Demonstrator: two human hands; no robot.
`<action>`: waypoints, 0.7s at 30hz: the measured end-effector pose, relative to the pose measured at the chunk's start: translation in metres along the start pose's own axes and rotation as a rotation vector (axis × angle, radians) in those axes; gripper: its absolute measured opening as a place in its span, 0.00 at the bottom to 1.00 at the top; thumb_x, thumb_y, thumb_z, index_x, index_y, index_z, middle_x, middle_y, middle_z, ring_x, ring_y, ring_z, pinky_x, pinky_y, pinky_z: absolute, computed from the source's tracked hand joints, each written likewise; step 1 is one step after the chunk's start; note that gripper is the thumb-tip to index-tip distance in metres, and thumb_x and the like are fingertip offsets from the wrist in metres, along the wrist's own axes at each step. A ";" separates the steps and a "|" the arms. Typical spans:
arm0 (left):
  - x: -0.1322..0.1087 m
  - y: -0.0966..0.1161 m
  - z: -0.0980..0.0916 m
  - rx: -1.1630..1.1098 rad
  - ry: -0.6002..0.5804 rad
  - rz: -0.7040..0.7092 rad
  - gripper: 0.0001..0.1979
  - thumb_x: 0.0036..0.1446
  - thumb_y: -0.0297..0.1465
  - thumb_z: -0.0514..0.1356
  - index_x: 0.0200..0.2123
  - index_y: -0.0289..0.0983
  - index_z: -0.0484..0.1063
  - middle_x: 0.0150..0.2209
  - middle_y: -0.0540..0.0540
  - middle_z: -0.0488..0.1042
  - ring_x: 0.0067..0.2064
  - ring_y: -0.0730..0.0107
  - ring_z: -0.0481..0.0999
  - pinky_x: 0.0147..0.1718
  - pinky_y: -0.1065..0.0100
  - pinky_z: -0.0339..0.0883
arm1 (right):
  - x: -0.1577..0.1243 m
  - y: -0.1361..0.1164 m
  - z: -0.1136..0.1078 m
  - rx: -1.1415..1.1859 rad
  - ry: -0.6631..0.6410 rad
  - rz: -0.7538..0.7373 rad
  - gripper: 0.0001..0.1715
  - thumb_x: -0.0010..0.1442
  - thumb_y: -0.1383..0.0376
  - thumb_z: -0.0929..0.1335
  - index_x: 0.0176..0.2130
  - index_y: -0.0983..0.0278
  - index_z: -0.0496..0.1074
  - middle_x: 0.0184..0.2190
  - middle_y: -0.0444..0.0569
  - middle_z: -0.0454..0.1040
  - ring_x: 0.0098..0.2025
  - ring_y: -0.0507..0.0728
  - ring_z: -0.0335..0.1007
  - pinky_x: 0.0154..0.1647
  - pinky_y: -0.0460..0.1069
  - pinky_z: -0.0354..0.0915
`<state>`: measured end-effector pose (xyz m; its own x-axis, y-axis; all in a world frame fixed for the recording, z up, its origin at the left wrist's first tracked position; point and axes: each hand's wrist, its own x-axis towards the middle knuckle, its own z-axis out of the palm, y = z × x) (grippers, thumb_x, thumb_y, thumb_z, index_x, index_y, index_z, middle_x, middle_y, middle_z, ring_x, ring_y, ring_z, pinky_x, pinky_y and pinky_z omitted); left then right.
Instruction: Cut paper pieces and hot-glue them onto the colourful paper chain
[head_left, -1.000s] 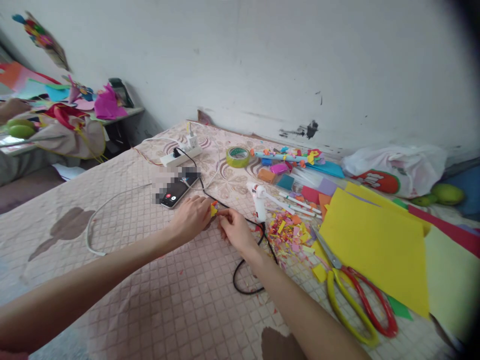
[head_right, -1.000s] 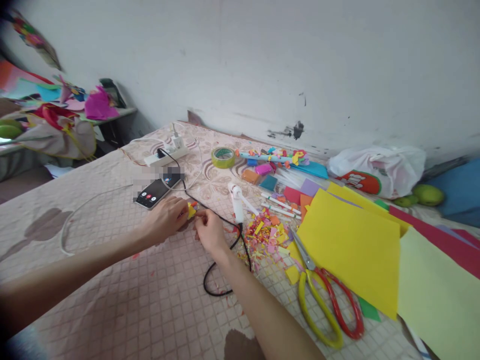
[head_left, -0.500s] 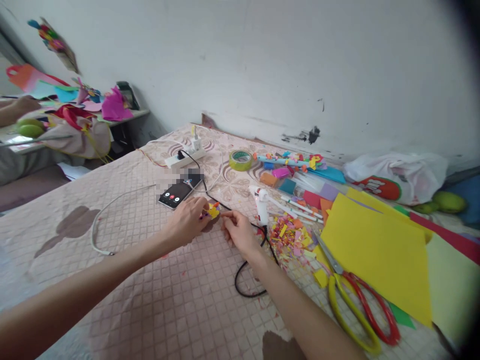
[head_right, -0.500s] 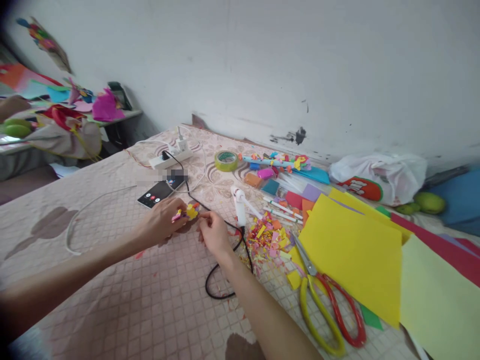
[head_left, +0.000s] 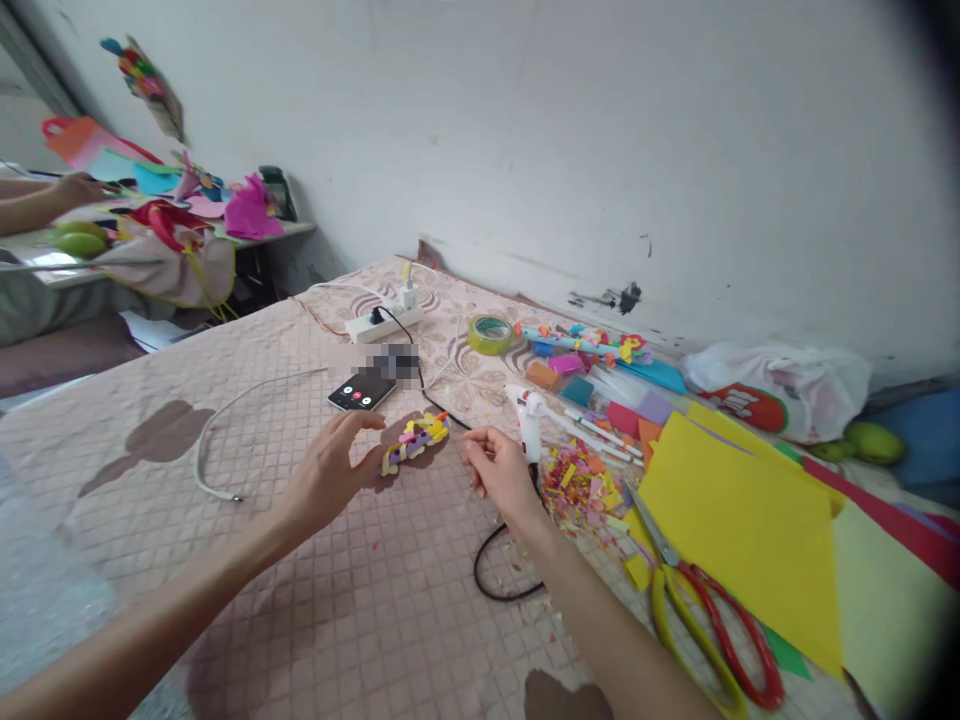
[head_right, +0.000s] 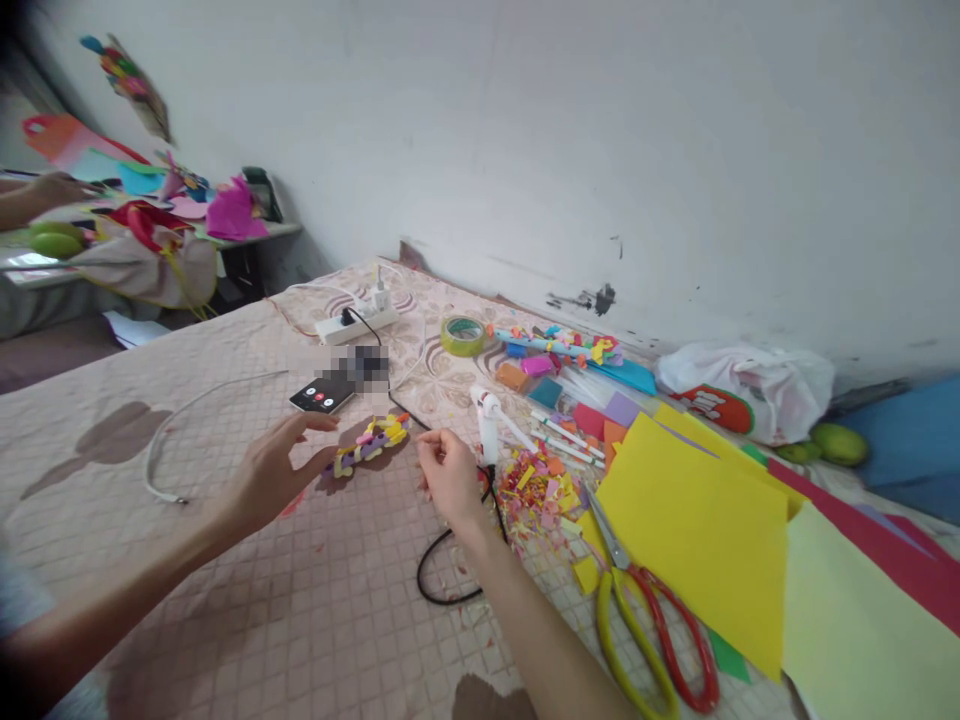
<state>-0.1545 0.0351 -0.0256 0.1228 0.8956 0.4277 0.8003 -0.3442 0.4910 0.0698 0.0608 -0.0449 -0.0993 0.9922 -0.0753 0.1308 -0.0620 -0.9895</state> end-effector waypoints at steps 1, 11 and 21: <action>-0.003 -0.001 -0.001 -0.008 0.017 -0.010 0.09 0.56 0.30 0.57 0.42 0.39 0.65 0.43 0.46 0.72 0.45 0.63 0.71 0.42 0.61 0.67 | -0.001 -0.001 0.000 -0.022 0.006 -0.014 0.09 0.53 0.63 0.63 0.35 0.64 0.67 0.23 0.41 0.67 0.14 0.47 0.59 0.08 0.41 0.53; -0.039 -0.004 -0.016 -0.099 0.173 -0.022 0.02 0.58 0.29 0.55 0.35 0.39 0.67 0.40 0.47 0.72 0.42 0.67 0.72 0.39 0.65 0.67 | -0.065 -0.005 -0.010 -0.316 0.065 -0.217 0.07 0.57 0.63 0.64 0.28 0.62 0.64 0.23 0.42 0.67 0.22 0.51 0.63 0.20 0.44 0.59; -0.051 0.004 -0.016 -0.178 0.226 0.005 0.02 0.58 0.28 0.56 0.35 0.39 0.68 0.37 0.48 0.72 0.40 0.67 0.73 0.39 0.65 0.68 | -0.150 0.017 -0.030 -0.228 0.211 -0.306 0.08 0.61 0.64 0.62 0.30 0.62 0.66 0.39 0.51 0.71 0.27 0.50 0.67 0.23 0.43 0.63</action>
<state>-0.1674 -0.0164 -0.0335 -0.0238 0.8152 0.5786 0.6820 -0.4100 0.6056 0.1162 -0.0860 -0.0471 0.0335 0.9631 0.2671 0.3437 0.2399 -0.9079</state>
